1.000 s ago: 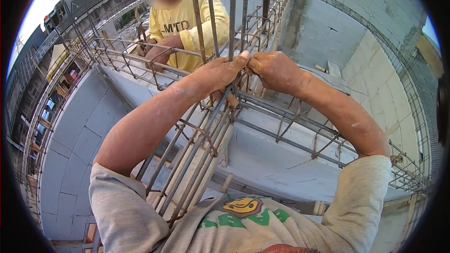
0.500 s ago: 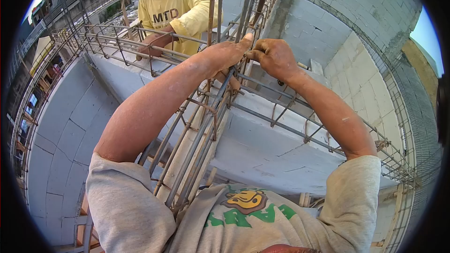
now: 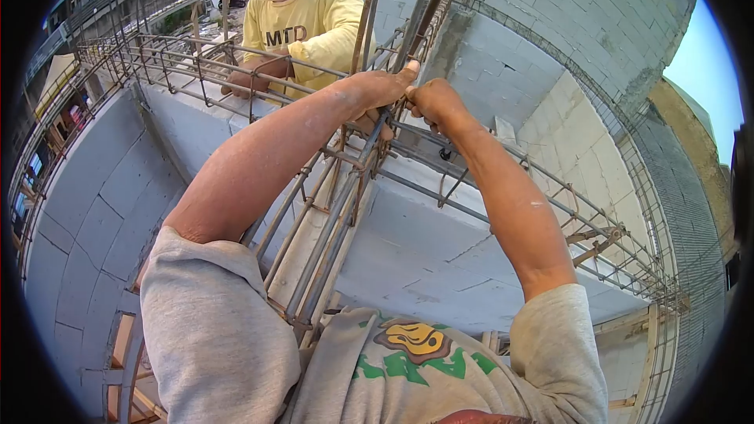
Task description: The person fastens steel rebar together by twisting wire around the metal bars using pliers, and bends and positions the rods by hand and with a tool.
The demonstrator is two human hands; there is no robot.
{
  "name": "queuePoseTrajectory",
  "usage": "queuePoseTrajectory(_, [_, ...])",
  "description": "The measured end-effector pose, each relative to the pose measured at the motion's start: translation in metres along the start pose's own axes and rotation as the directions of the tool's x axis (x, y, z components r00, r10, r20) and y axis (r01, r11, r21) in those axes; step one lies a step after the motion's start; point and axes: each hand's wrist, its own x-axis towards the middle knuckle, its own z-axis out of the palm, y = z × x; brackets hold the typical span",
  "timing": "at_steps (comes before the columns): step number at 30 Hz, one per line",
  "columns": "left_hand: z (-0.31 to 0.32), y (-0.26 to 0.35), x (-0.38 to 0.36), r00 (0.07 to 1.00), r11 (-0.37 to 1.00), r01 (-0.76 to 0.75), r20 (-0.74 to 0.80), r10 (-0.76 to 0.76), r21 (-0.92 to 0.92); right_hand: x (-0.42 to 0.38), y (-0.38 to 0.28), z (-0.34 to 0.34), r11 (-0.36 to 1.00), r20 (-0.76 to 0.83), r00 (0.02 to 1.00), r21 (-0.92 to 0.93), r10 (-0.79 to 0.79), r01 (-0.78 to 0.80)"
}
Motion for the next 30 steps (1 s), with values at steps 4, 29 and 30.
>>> queuePoseTrajectory(4, [-0.005, -0.001, -0.003, 0.999, 0.999, -0.029, 0.03, 0.03, -0.022, -0.012, -0.01, -0.006, 0.999, -0.011, 0.999, -0.01, -0.041, 0.041])
queuePoseTrajectory(29, [-0.004, -0.005, 0.014, 0.897, 0.925, -0.329, -0.243, 0.37, 0.191, 0.002, -0.02, -0.032, 0.998, 0.209, 0.977, 0.05, -0.046, 0.036])
queuePoseTrajectory(30, [-0.005, -0.003, 0.013, 0.905, 0.917, -0.34, -0.192, 0.379, 0.206, 0.004, -0.019, -0.033, 0.998, 0.211, 0.976, 0.023, -0.057, 0.054])
